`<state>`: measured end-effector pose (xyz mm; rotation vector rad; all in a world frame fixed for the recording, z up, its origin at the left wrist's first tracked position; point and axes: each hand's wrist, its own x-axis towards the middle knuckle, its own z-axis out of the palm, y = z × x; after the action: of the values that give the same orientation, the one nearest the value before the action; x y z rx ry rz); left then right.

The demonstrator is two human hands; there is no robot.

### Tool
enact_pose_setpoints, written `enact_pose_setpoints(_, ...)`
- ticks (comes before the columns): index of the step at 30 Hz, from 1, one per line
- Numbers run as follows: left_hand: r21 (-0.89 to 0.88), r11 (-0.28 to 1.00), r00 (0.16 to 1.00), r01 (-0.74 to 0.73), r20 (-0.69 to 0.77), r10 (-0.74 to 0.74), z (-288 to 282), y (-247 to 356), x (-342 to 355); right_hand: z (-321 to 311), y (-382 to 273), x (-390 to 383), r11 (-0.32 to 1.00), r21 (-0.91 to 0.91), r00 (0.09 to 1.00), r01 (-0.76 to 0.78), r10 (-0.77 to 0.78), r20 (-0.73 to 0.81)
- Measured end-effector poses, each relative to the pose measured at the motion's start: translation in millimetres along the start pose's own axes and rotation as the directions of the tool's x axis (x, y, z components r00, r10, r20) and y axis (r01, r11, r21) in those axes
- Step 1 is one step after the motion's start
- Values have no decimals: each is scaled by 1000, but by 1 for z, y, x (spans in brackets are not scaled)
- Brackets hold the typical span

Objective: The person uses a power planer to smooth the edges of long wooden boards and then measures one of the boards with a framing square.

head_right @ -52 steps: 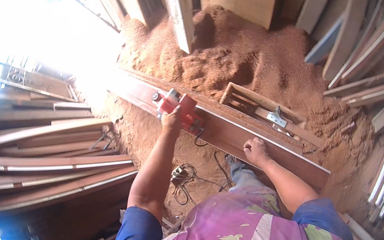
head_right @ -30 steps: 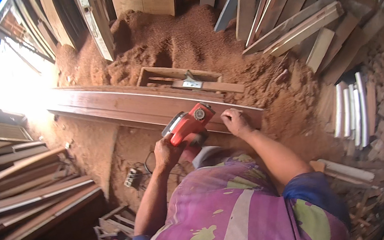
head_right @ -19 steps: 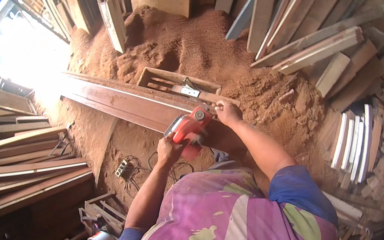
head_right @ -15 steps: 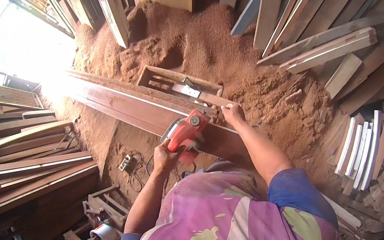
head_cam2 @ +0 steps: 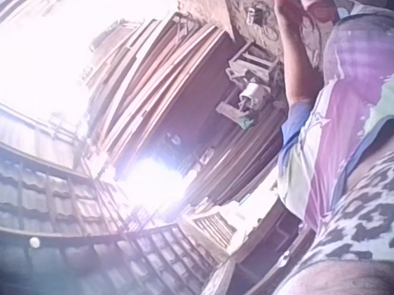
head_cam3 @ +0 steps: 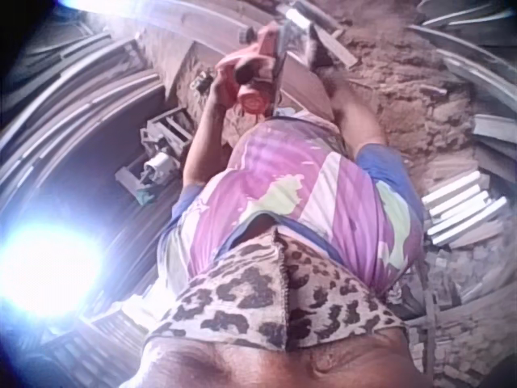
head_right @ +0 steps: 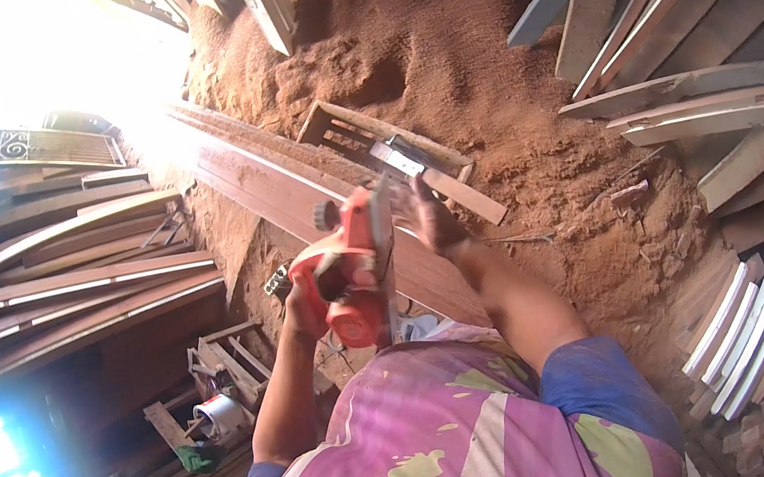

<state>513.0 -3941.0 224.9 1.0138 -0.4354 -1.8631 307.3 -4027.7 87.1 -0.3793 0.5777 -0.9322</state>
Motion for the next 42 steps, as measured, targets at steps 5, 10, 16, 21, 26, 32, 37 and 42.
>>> enact_pose_setpoints(5,-380,914,987,143,123,-104,-60,-33,15,59,-24,20,989,-60,945,-133,145,294)
enact_pose_setpoints(10,-261,962,997,73,14,-72,-37,-41,13,84,-46,-7,962,-263,993,-76,96,64)
enact_pose_setpoints(16,-375,888,941,266,-98,-323,-49,-61,-1,96,-24,-8,626,-780,975,-3,-172,-141)
enact_pose_setpoints(21,-175,923,917,342,-152,-368,-70,-64,-7,100,-21,-9,544,-838,996,-31,-52,-71)
enact_pose_setpoints(26,385,892,959,238,-239,-153,-77,-41,2,98,-1,-5,456,-890,998,3,-60,-27)
enact_pose_setpoints(32,507,836,863,-209,-306,401,-43,9,39,109,-1,-5,438,-899,1000,-14,1,-15)
enact_pose_setpoints(37,326,933,896,-153,-353,270,-51,11,28,6,-38,42,342,-890,881,-301,-257,-397)
enact_pose_setpoints(42,296,943,896,-154,-361,259,-47,7,27,-120,-23,33,-272,-834,872,-480,-45,-487)
